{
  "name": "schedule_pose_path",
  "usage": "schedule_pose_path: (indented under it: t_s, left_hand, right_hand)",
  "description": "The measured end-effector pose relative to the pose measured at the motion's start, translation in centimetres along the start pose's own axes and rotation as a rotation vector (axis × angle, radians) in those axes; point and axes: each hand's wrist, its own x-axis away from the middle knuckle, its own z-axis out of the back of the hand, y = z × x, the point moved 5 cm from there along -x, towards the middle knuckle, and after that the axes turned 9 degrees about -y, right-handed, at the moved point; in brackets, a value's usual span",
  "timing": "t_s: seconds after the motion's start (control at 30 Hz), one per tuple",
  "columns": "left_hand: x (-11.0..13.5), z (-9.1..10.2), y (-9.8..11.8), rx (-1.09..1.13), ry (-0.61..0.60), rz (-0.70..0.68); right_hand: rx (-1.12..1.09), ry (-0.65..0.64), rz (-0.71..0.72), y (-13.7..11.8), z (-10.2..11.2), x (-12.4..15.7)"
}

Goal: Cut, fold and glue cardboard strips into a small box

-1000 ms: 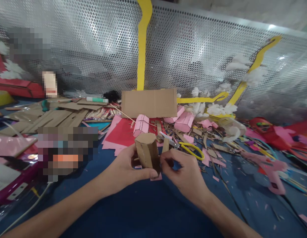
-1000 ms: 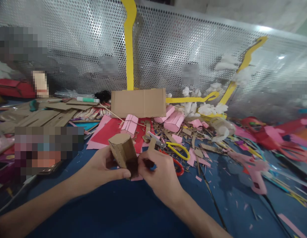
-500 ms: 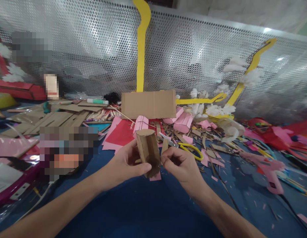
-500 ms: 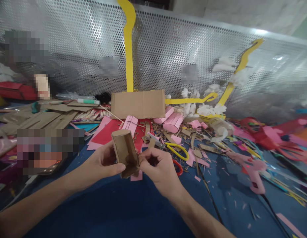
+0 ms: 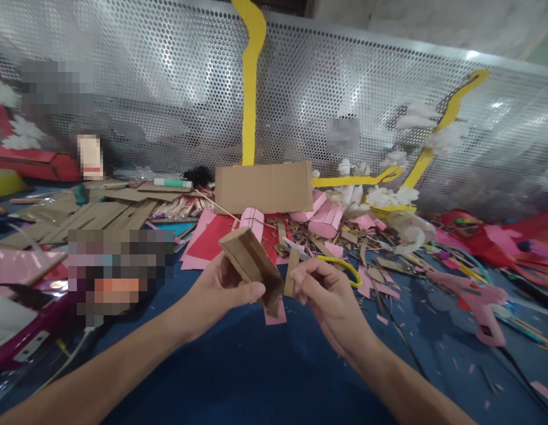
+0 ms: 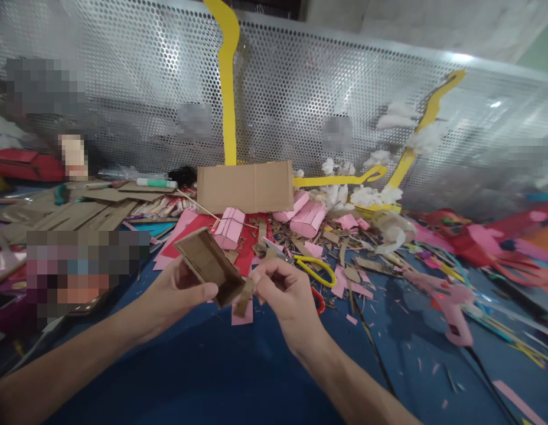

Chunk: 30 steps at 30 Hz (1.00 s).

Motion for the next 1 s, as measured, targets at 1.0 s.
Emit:
schedule_pose_path:
  t_s: [1.0]
  left_hand:
    - [0.1,-1.1,1.4,-0.114,-0.207,-0.017]
  right_hand:
    - [0.058,-0.075,0.020,-0.1,0.0,-0.5]
